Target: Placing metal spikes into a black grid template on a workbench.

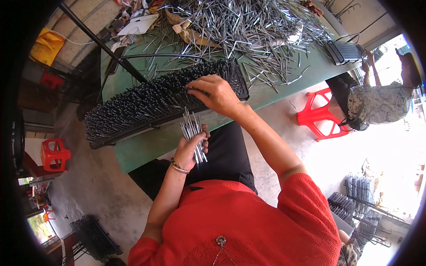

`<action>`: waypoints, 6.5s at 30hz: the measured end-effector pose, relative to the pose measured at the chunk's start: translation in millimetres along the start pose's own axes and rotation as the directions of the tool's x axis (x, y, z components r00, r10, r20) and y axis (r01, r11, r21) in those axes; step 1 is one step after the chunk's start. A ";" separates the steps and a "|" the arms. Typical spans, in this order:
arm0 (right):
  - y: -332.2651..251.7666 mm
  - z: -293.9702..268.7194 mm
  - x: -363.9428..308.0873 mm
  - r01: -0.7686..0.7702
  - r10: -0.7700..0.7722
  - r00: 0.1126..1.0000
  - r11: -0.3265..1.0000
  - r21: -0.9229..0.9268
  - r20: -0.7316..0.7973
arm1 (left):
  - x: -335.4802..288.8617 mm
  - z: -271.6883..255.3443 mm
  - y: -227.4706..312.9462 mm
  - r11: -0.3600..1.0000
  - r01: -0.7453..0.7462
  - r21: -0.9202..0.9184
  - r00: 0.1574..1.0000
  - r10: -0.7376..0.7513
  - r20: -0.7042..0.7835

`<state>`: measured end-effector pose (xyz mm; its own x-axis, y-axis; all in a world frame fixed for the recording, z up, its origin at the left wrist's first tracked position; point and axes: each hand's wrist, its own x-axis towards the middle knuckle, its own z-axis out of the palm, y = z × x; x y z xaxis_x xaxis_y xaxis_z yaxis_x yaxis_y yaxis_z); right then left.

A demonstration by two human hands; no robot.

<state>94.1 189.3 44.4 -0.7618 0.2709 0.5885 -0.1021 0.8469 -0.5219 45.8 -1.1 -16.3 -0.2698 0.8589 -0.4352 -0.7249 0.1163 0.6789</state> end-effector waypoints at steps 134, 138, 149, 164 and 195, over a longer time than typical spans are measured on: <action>-28.8 17.5 7.5 -0.402 0.445 0.879 0.885 0.236 -0.172 | -8.9 -8.2 12.4 0.999 0.046 0.020 0.981 -0.049 0.187; -29.8 22.9 6.5 -0.410 0.457 0.865 0.881 0.235 -0.206 | -8.5 -7.8 12.6 0.999 0.049 0.021 0.982 -0.052 0.182; -28.4 34.0 -1.4 -0.332 0.366 0.900 0.928 0.173 -0.237 | -9.2 -9.1 13.9 0.999 0.047 0.024 0.988 -0.050 0.144; -20.8 36.0 -7.8 0.172 -0.204 0.972 0.955 -0.242 -0.114 | -8.5 -10.8 11.6 0.999 0.043 0.022 0.988 -0.046 0.145; -30.3 -20.4 -12.5 -0.653 0.532 0.755 0.558 0.512 0.383 | -12.4 0.2 18.8 0.981 -0.027 0.194 0.935 -0.044 0.352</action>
<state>119.8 169.6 65.4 -0.8749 0.4793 -0.0697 0.1125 0.0612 -0.9918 35.6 -9.5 2.0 0.0031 0.9735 -0.2287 -0.5805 0.1880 0.7922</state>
